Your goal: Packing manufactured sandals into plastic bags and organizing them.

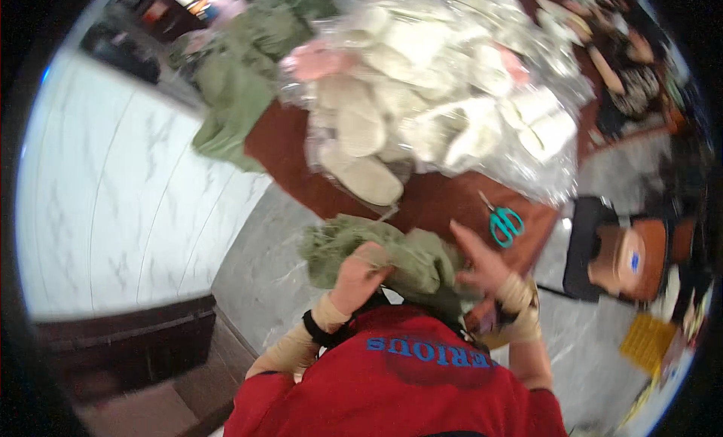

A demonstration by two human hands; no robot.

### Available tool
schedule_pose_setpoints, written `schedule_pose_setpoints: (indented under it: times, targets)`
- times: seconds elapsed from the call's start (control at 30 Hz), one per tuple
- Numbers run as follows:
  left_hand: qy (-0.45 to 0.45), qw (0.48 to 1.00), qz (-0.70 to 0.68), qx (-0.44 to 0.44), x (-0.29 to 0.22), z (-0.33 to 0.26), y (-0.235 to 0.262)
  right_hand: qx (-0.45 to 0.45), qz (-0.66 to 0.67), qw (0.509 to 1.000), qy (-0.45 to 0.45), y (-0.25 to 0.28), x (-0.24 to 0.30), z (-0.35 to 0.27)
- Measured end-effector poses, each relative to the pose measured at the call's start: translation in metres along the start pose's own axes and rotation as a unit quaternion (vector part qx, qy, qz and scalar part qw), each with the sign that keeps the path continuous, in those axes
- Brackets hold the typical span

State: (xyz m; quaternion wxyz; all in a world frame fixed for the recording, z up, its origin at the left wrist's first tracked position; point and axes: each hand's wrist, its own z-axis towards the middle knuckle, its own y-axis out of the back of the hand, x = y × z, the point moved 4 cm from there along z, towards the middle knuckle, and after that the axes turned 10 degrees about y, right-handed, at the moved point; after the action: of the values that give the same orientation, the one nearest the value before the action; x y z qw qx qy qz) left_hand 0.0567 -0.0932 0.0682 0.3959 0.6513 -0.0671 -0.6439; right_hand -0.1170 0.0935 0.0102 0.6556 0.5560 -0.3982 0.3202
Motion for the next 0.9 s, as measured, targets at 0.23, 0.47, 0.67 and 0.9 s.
schedule_pose_setpoints:
  times: [0.23,0.47,0.67,0.9]
  targets:
    - [-0.032,0.979,-0.14,0.145,0.01,-0.024,0.029,0.015,-0.098,0.985,0.142,-0.146,0.021,0.044]
    - [0.069,0.994,0.072,-0.04,0.118,-0.12,0.149,-0.03,0.075,0.996,-0.024,-0.214,0.025,0.117]
    - [0.256,0.966,0.022,0.042,0.223,-0.225,0.209,0.064,0.134,0.988,0.049,-0.314,0.127,0.231]
    - [0.327,0.938,-0.112,0.031,0.318,-0.25,0.226,0.148,0.196,0.969,0.007,-0.348,0.228,0.338]
